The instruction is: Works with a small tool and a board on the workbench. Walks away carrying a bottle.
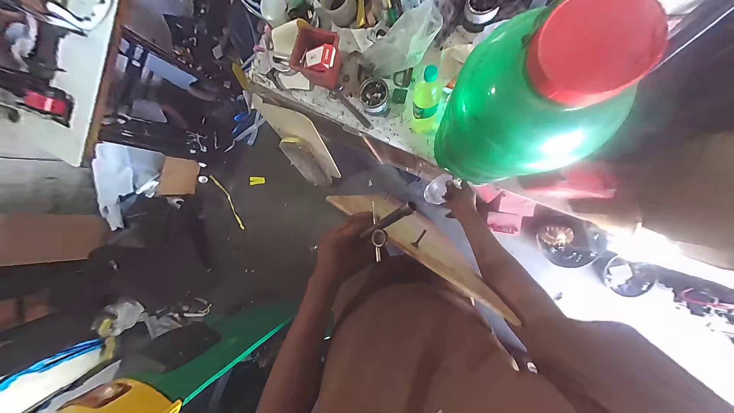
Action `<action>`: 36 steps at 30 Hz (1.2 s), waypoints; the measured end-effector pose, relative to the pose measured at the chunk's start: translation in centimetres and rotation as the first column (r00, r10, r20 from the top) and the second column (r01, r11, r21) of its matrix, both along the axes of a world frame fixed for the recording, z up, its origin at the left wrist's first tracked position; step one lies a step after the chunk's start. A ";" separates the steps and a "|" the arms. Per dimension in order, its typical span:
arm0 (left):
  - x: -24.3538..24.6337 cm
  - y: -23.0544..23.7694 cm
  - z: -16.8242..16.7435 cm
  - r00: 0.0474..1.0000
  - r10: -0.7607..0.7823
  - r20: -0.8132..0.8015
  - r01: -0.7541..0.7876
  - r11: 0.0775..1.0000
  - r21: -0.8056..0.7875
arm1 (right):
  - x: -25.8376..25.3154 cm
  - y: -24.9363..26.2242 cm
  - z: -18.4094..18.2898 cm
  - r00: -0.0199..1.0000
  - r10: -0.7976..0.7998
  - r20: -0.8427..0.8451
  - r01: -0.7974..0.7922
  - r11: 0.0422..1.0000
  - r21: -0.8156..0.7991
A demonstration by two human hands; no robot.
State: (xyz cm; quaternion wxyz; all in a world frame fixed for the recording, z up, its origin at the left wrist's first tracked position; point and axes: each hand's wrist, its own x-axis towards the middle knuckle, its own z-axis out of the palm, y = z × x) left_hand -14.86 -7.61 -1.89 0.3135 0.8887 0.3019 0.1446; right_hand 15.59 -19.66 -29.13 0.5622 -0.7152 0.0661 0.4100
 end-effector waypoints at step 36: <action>-0.8 0.1 -0.4 1.000 0.001 0.025 -0.001 1.000 -0.015 | -0.3 -0.2 -0.5 1.000 -0.019 0.001 0.018 0.996 0.084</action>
